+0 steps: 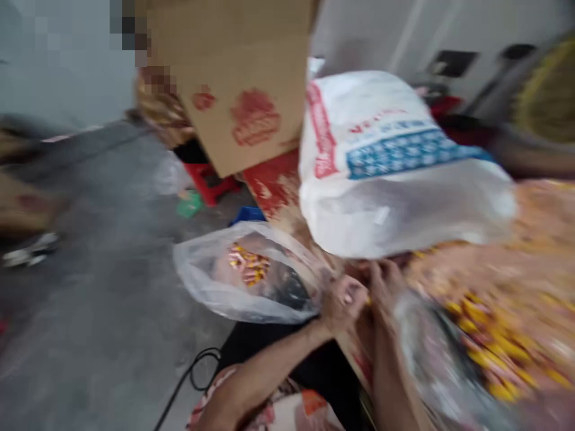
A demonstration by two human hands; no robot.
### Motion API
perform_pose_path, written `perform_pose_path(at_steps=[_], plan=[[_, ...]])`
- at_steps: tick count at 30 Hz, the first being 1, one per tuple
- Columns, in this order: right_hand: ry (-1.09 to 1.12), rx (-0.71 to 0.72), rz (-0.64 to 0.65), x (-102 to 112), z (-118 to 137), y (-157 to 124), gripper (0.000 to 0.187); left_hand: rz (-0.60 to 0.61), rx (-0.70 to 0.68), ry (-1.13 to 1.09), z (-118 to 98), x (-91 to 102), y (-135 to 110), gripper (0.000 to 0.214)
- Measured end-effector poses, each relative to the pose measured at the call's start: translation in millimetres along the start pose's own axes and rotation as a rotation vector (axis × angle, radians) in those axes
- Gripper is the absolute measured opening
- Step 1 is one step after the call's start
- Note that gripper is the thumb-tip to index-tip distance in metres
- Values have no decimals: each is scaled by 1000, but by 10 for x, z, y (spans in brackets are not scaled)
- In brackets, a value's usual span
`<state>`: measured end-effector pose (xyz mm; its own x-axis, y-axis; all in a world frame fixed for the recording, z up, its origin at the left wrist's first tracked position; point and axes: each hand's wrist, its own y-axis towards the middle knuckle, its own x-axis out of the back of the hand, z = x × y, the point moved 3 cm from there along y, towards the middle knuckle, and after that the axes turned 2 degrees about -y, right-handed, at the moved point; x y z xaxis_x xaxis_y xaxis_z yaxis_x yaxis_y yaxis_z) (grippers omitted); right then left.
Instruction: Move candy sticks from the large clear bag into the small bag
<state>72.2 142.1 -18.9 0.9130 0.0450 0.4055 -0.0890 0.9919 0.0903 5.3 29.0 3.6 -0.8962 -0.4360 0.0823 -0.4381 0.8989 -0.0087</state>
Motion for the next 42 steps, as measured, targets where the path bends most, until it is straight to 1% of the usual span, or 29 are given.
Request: perform_pose_path(at_steps=[1,2,3,5,7,9,11,13,15,16,18,20,22,23,25,26,27,28,30,32,33,34,36,37,39,41,42], plan=[[40,-36,-49,155,-71,2,36,-11,-14,-12,-26,-14,4,16],[110,-63,-76,239,-113,11,36,-14,-64,-12,-55,-4,27,18],[194,-79,-85,267,-134,29,35,-19,-135,23,-85,19,59,17],[332,-87,-69,233,-130,82,36,-14,-301,214,-135,56,120,13],[416,-78,-73,186,-101,122,36,50,-441,482,-159,44,162,3],[463,-68,-87,167,-83,136,36,148,-514,716,-153,3,192,11],[479,-66,-99,164,-95,136,37,215,-555,831,-153,-32,210,15],[483,-73,-106,163,-126,134,38,229,-597,827,-172,-52,207,10],[489,-78,-110,161,-153,135,37,210,-596,775,-174,-62,195,7],[488,-79,-114,161,-160,135,37,201,-563,743,-161,-62,194,7],[476,-78,-120,164,-160,130,37,198,-432,648,-110,-45,210,8],[463,-76,-117,168,-149,120,37,184,-249,477,-64,12,242,10],[450,-66,-103,171,-137,110,37,135,-101,270,-60,100,267,17],[443,-59,-94,171,-133,106,37,90,-67,183,-75,149,271,21],[429,-47,-81,171,-133,105,36,-13,-85,95,-117,230,260,26],[426,-44,-77,170,-135,107,36,-58,-125,104,-132,252,246,26],[428,-41,-76,170,-138,111,36,-78,-177,146,-137,252,229,24],[435,-39,-77,169,-140,116,36,-68,-235,214,-130,232,211,21],[450,-38,-81,165,-143,126,38,34,-350,378,-82,142,172,12],[454,-46,-94,161,-148,134,40,130,-445,490,-16,54,137,8],[453,-51,-98,158,-151,137,40,134,-481,507,10,30,123,8],[454,-53,-101,156,-155,139,40,112,-507,504,28,19,114,9],[464,-42,-96,155,-161,142,39,67,-533,479,43,9,104,12],[468,-31,-87,155,-161,142,38,76,-533,469,41,2,101,13],[454,-13,-74,162,-157,139,36,153,-510,455,12,2,94,13],[412,-5,-62,168,-150,130,35,190,-470,435,-58,92,84,12],[390,-3,-57,169,-146,125,35,160,-456,424,-106,195,78,12]])
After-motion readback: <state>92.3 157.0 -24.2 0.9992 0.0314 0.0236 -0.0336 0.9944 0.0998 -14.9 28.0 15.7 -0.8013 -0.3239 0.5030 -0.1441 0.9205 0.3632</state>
